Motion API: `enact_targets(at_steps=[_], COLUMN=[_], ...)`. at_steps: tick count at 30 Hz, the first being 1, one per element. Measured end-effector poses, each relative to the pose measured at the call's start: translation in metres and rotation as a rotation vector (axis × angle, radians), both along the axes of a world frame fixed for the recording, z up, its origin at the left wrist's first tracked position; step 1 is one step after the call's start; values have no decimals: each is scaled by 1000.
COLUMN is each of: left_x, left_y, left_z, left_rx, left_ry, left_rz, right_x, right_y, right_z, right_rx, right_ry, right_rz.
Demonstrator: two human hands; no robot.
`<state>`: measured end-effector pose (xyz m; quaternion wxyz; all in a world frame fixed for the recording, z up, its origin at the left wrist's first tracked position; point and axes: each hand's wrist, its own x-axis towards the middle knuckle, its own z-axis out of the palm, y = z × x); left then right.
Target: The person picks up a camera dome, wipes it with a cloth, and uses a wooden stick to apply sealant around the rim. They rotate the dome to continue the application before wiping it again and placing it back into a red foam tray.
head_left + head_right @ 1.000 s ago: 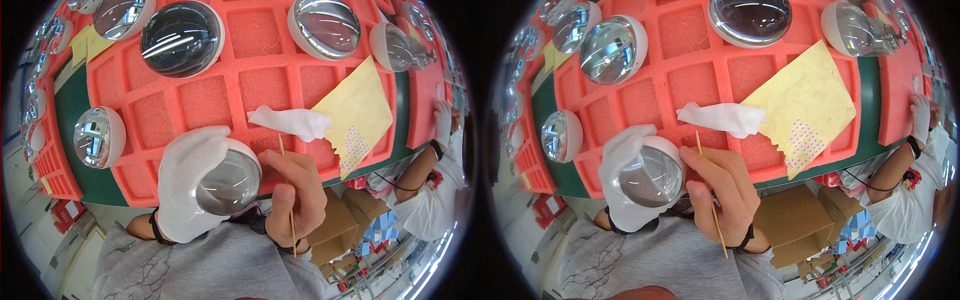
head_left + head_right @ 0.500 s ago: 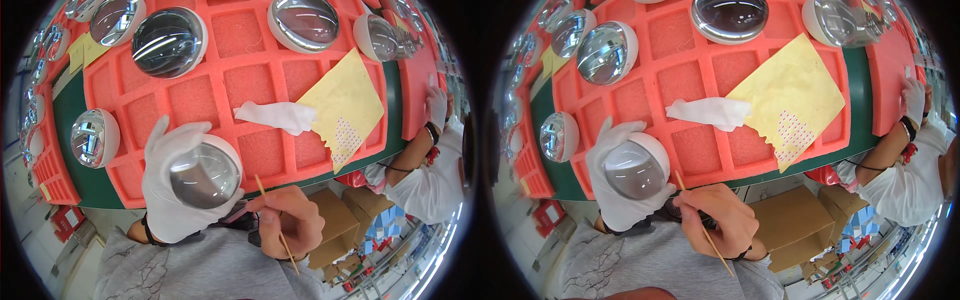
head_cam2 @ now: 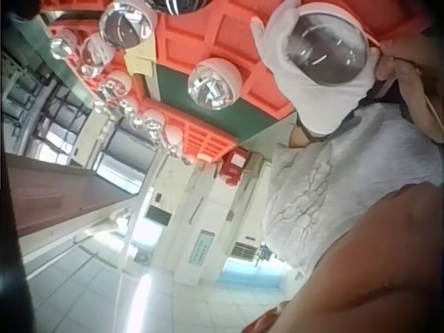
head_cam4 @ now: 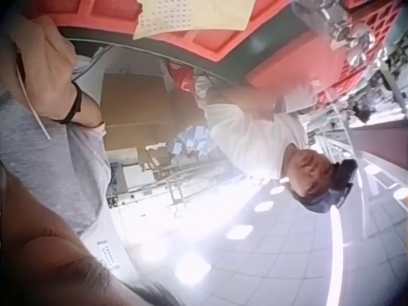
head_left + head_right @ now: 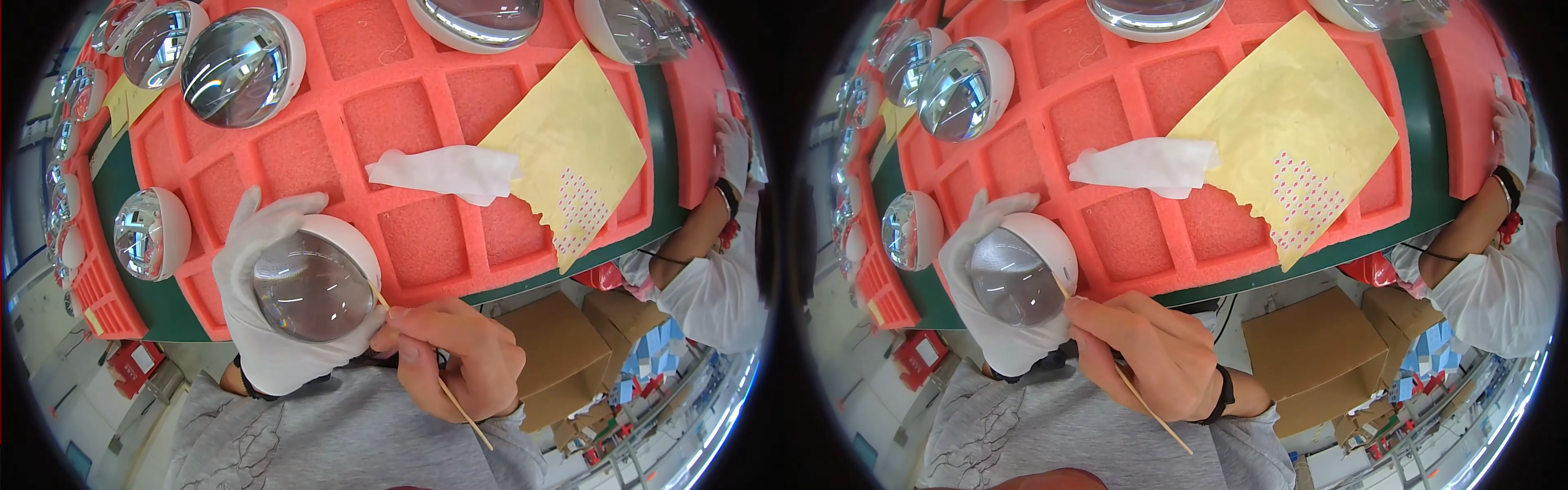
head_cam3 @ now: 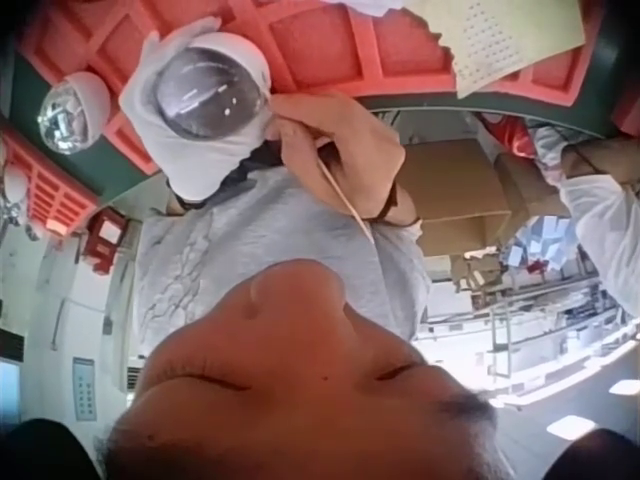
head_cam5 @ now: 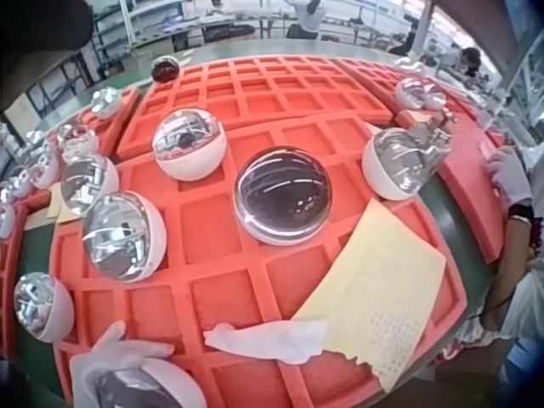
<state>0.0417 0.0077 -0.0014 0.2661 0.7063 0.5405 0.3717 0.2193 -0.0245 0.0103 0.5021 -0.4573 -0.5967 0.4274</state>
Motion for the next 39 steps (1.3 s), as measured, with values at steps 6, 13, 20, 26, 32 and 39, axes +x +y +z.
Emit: enact_targets(at_steps=[6, 13, 20, 26, 32, 39], left_x=[-4, -3, -2, 1, -1, -2], left_y=[0, 1, 3, 2, 1, 4], left_z=[-6, -3, 0, 0, -3, -1], left_rx=[57, 68, 80, 81, 69, 98], left_ry=[-42, -44, -27, -34, -61, 36], left_rz=[-35, -52, -52, -38, -22, -75], right_x=[0, 2, 2, 0, -1, -6], right_y=[-1, 0, 1, -2, 4, 8], right_z=[-4, -4, -2, -1, -1, -7], right_rx=[-3, -24, -26, -62, -27, -1], right_ry=[41, 55, 46, 77, 42, 50], right_rz=[8, 24, 27, -28, -11, -60])
